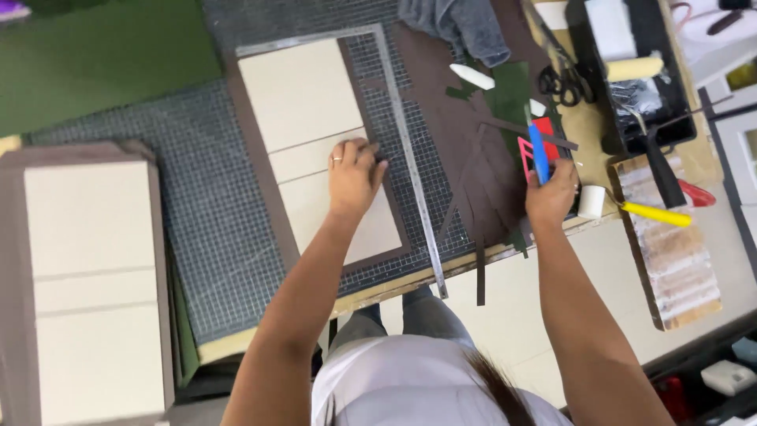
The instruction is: Trimming the excess material from the edges of cardboard covers using a utility knife and a metal ruler on a cutting mat.
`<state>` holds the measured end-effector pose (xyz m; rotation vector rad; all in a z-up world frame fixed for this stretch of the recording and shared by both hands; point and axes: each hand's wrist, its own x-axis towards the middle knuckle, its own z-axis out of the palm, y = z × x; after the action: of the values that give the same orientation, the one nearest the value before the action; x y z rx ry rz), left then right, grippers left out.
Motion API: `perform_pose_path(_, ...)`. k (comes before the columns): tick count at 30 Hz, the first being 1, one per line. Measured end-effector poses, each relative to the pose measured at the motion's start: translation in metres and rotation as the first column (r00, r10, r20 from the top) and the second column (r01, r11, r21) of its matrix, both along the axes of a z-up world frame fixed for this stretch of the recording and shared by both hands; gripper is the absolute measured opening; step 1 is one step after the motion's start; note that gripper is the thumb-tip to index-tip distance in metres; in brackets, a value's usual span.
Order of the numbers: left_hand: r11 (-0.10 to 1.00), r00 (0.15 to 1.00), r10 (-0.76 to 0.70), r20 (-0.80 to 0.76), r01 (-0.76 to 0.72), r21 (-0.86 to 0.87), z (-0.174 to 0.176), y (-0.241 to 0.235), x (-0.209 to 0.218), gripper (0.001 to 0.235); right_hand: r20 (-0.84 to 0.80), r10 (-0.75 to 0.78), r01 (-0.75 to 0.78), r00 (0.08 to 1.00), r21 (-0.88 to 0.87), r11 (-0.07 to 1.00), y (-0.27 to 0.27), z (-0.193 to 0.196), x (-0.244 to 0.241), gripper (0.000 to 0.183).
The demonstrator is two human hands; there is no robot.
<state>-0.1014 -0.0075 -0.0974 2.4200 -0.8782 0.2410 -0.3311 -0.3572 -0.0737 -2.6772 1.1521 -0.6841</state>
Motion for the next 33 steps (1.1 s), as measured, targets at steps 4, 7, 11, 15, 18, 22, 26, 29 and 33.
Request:
perform_pose_path(4,0.995,0.991,-0.061,0.121,0.051,0.084,-0.016,0.038,-0.022,0.029,0.086,-0.003,-0.001,0.996,0.056,0.998,0.006,0.005,0.005,0.046)
perform_pose_path(7,0.991,0.989,-0.118,0.083,0.113,0.067,-0.001,0.053,-0.035,0.030,0.100,-0.023,0.015,0.995,0.074,0.997,0.013,0.011,0.003,0.048)
perform_pose_path(11,0.991,0.993,-0.104,0.059,0.098,0.096,0.004,0.055,-0.028,0.040,0.176,-0.068,0.045,0.982,0.128,0.991,0.026,0.016,-0.001,0.046)
perform_pose_path(15,0.983,0.999,-0.040,-0.035,0.046,0.176,0.013,0.034,-0.010,0.046,0.294,-0.138,0.092,0.946,0.165,0.982,0.043,0.020,0.009,0.044)
perform_pose_path(18,0.965,0.993,-0.033,-0.117,0.062,0.254,0.029,0.028,-0.012,0.047,0.385,-0.153,0.072,0.910,0.218,0.973,0.060,0.034,0.014,0.044)
perform_pose_path(22,0.961,0.992,-0.048,-0.114,0.077,0.266,0.031,0.027,-0.010,0.047,0.549,-0.117,-0.102,0.828,0.352,0.930,0.102,0.076,0.030,0.039)
perform_pose_path(26,0.971,0.990,-0.112,-0.084,0.127,0.201,0.025,0.075,-0.038,0.045,0.536,-0.086,-0.180,0.840,0.425,0.887,0.148,0.102,0.046,0.036)
perform_pose_path(29,0.978,0.984,-0.176,0.006,0.174,0.116,0.027,0.124,-0.067,0.039,0.507,-0.109,-0.239,0.855,0.571,0.785,0.175,0.105,0.068,0.035)
perform_pose_path(33,0.977,0.985,-0.172,-0.018,0.173,0.124,0.047,0.176,-0.111,0.031,0.397,-0.039,-0.279,0.917,0.709,0.648,0.220,0.098,0.098,0.043)
